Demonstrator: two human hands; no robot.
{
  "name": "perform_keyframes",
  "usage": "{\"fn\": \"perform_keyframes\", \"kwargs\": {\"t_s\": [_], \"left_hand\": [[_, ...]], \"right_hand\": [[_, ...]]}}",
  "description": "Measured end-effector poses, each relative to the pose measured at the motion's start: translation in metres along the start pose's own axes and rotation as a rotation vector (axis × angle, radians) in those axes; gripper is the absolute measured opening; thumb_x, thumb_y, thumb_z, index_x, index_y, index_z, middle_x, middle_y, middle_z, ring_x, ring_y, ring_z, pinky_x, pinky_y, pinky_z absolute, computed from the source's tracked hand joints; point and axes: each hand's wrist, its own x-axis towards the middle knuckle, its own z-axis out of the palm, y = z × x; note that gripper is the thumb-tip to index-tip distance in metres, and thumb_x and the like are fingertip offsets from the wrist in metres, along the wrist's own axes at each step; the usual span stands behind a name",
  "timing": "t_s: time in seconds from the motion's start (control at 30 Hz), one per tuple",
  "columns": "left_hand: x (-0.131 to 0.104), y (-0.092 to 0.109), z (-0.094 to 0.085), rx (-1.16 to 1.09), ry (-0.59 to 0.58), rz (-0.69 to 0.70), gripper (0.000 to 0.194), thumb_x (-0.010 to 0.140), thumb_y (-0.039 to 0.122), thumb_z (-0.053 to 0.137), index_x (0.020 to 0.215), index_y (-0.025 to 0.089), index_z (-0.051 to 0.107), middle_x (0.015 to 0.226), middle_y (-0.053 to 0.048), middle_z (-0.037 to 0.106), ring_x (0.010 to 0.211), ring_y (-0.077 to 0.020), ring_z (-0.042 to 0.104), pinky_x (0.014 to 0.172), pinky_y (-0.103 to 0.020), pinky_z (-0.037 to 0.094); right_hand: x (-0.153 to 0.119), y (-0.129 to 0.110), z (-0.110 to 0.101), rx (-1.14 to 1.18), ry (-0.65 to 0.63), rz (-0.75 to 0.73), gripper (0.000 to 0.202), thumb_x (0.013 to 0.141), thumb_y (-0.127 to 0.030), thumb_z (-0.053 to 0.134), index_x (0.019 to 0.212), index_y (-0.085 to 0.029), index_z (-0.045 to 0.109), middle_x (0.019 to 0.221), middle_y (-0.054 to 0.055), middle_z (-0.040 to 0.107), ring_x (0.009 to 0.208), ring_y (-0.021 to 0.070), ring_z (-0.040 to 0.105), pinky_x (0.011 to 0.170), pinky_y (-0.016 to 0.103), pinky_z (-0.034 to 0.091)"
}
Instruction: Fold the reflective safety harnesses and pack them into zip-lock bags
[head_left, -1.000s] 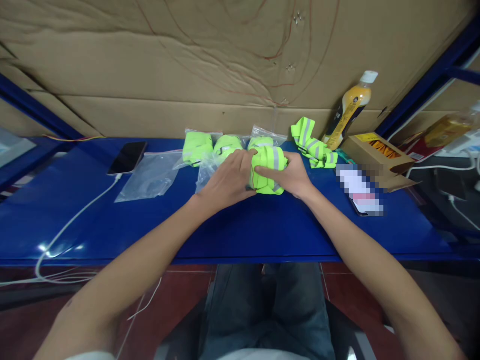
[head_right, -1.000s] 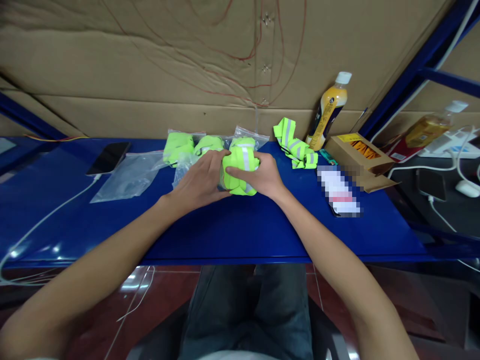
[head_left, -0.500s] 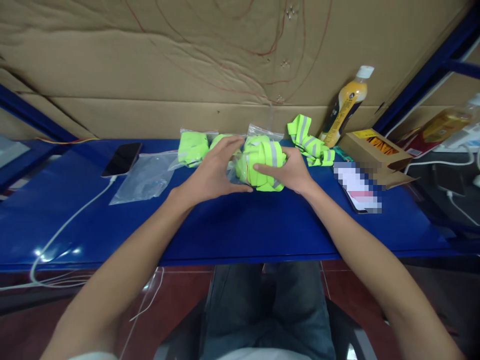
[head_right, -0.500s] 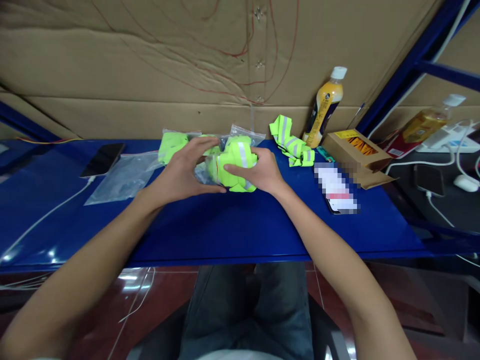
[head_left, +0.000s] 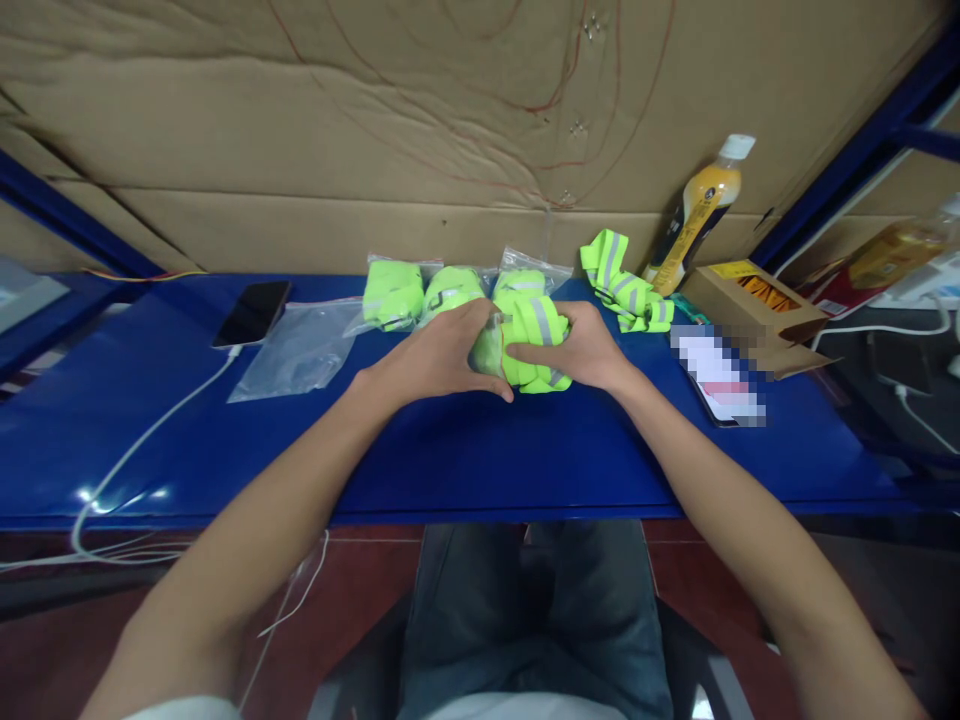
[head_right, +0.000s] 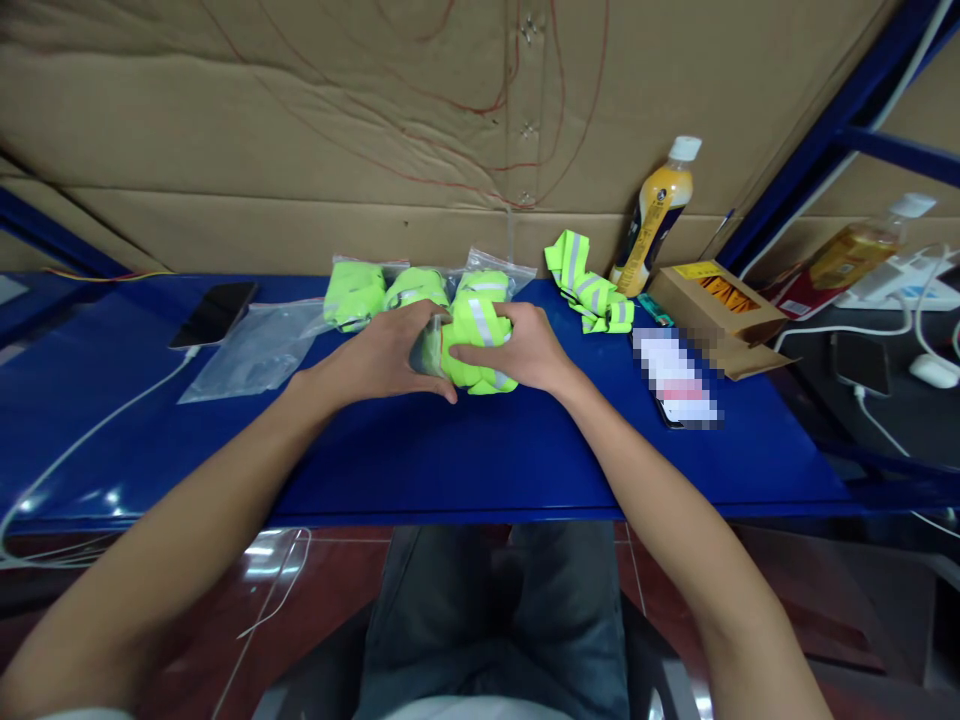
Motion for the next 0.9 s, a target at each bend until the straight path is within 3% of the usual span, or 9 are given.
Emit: {"fn": "perform_keyframes", "kwargs": {"t_s": [0.13,0.23,0.3,0.37,0.43,0.6,0.73,0.9], "left_hand": [[0.0,0.012,0.007,0.094,-0.074,-0.021,0.085,0.075,0.071,0.095,0.123,0.016,0.052,0.12,-0.017,0.067,0.111,-0.0409,0.071,0.092,-0.049,0.059],[0.001,0.022,0.016,0.221,0.02,0.051,0.096,0.072,0.059,0.101,0.135,0.013,0.046,0.131,-0.023,0.063,0.126,-0.0476,0.065,0.105,-0.058,0.057],[0.001,0.026,0.022,0.286,0.09,0.101,0.097,0.074,0.041,0.102,0.142,0.011,0.04,0.138,-0.028,0.059,0.133,-0.0501,0.06,0.111,-0.061,0.054],[0.002,0.028,0.025,0.33,0.135,0.123,0.082,0.081,0.021,0.091,0.143,0.009,0.039,0.137,-0.03,0.059,0.132,-0.0493,0.06,0.108,-0.06,0.055],[0.002,0.028,0.027,0.327,0.161,0.129,0.063,0.084,0.011,0.077,0.137,0.009,0.042,0.128,-0.027,0.062,0.124,-0.0456,0.063,0.102,-0.057,0.058],[0.001,0.02,0.024,0.135,0.183,0.052,0.049,0.082,0.022,0.074,0.123,0.018,0.049,0.112,-0.014,0.065,0.106,-0.0356,0.069,0.088,-0.046,0.061],[0.002,0.012,0.019,0.044,0.12,0.0,0.043,0.078,0.028,0.072,0.114,0.021,0.049,0.107,-0.012,0.067,0.098,-0.0335,0.071,0.079,-0.043,0.059],[0.001,0.019,0.02,0.124,0.098,-0.012,0.043,0.08,0.025,0.069,0.118,0.017,0.051,0.11,-0.016,0.068,0.103,-0.0373,0.072,0.084,-0.047,0.06]], "right_hand": [[-0.002,-0.001,0.004,-0.163,0.05,-0.07,0.036,0.069,-0.045,0.092,0.082,-0.015,0.076,0.078,0.0,0.069,0.079,0.0186,0.061,0.071,0.03,0.046],[-0.001,0.0,0.01,-0.135,0.128,-0.097,0.034,0.069,-0.043,0.091,0.08,-0.017,0.073,0.081,0.0,0.069,0.083,0.0198,0.063,0.076,0.031,0.048],[0.0,0.004,0.014,-0.075,0.171,-0.084,0.035,0.069,-0.044,0.091,0.08,-0.018,0.071,0.081,0.0,0.068,0.084,0.0208,0.063,0.079,0.033,0.051],[0.001,0.01,0.019,-0.015,0.198,-0.053,0.037,0.069,-0.047,0.09,0.081,-0.02,0.069,0.082,0.0,0.069,0.083,0.0209,0.064,0.08,0.034,0.052],[0.002,0.016,0.024,0.02,0.2,-0.023,0.039,0.071,-0.05,0.089,0.085,-0.02,0.068,0.087,0.0,0.071,0.083,0.0209,0.065,0.082,0.036,0.054],[-0.001,0.017,0.027,0.124,0.107,-0.014,0.056,0.08,-0.064,0.084,0.113,-0.022,0.067,0.109,0.005,0.076,0.098,0.0257,0.071,0.09,0.041,0.06],[-0.005,0.005,0.022,0.038,0.092,-0.127,0.075,0.088,-0.07,0.078,0.144,-0.026,0.053,0.117,0.007,0.074,0.104,0.0281,0.072,0.096,0.047,0.061],[-0.008,0.002,0.021,-0.092,0.269,-0.169,0.052,0.108,-0.059,0.057,0.149,-0.028,0.056,0.111,0.007,0.075,0.092,0.0241,0.072,0.095,0.045,0.061]]}}
